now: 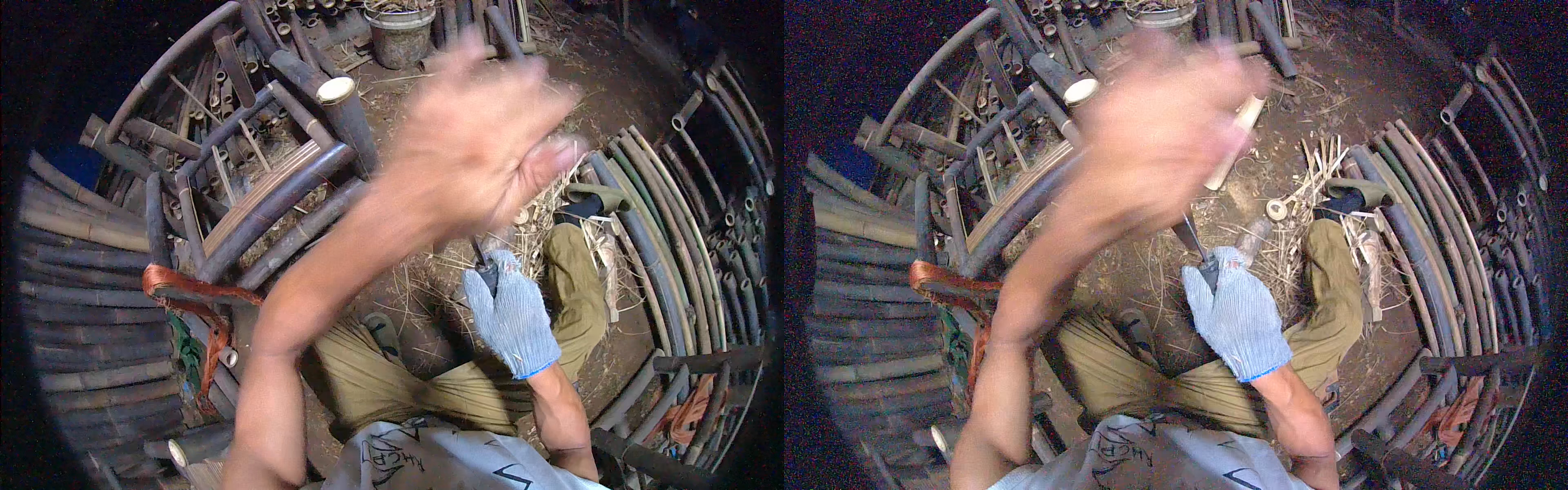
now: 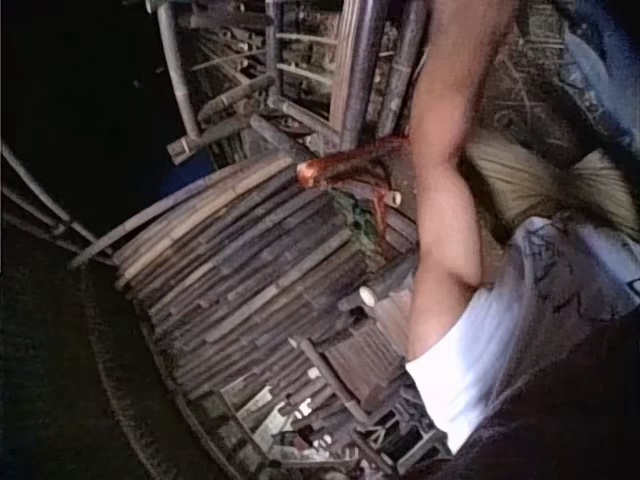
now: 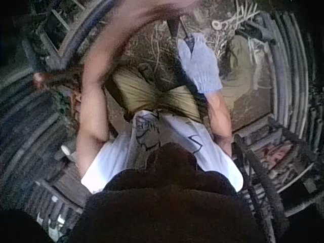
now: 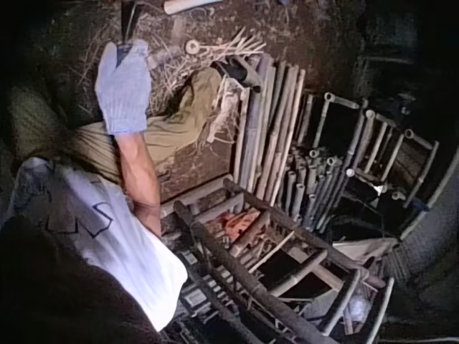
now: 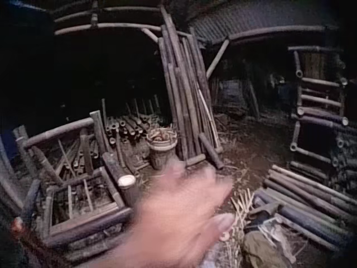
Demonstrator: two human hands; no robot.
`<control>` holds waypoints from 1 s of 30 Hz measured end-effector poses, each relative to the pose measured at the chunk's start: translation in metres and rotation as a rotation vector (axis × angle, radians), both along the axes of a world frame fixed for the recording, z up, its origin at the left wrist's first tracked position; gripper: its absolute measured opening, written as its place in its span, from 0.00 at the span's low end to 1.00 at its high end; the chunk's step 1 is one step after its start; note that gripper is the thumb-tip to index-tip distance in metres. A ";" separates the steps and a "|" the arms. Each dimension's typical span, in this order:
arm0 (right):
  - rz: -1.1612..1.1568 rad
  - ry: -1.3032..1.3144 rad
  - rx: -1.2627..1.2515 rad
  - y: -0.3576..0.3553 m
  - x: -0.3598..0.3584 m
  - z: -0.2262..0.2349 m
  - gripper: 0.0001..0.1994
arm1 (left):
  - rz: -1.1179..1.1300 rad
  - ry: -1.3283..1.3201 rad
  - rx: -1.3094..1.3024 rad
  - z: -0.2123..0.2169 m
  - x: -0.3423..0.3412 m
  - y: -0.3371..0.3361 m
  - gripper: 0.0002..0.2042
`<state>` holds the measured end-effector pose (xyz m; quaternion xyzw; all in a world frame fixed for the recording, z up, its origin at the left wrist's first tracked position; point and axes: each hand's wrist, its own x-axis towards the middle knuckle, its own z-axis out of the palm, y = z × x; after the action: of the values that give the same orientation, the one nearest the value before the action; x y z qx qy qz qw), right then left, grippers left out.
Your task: The person constructs a bamboo frame, inserting thin bamboo rods into a thick bamboo base, and uses a large knife to whittle and sharpen the ends of bamboo strips.
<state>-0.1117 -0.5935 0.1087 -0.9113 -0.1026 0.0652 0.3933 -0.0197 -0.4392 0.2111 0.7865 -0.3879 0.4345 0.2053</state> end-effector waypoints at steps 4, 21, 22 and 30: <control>0.012 0.028 -0.014 0.004 0.022 -0.012 0.17 | 0.119 0.433 0.239 -0.111 0.064 0.008 0.18; 0.018 -0.291 -0.401 -0.045 0.100 -0.022 0.17 | 0.107 0.723 -0.364 -0.131 0.051 0.034 0.11; 0.026 -0.214 -0.295 -0.047 0.098 -0.025 0.18 | 0.111 0.709 -0.374 -0.133 0.050 0.037 0.11; -0.127 -0.005 0.145 -0.024 0.011 -0.021 0.18 | -0.123 1.010 -0.745 -0.144 0.011 0.043 0.15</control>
<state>-0.1004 -0.6178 0.0874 -0.8852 -0.0500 0.0303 0.4614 -0.0084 -0.3962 0.0672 0.7466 -0.1105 0.1029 0.6479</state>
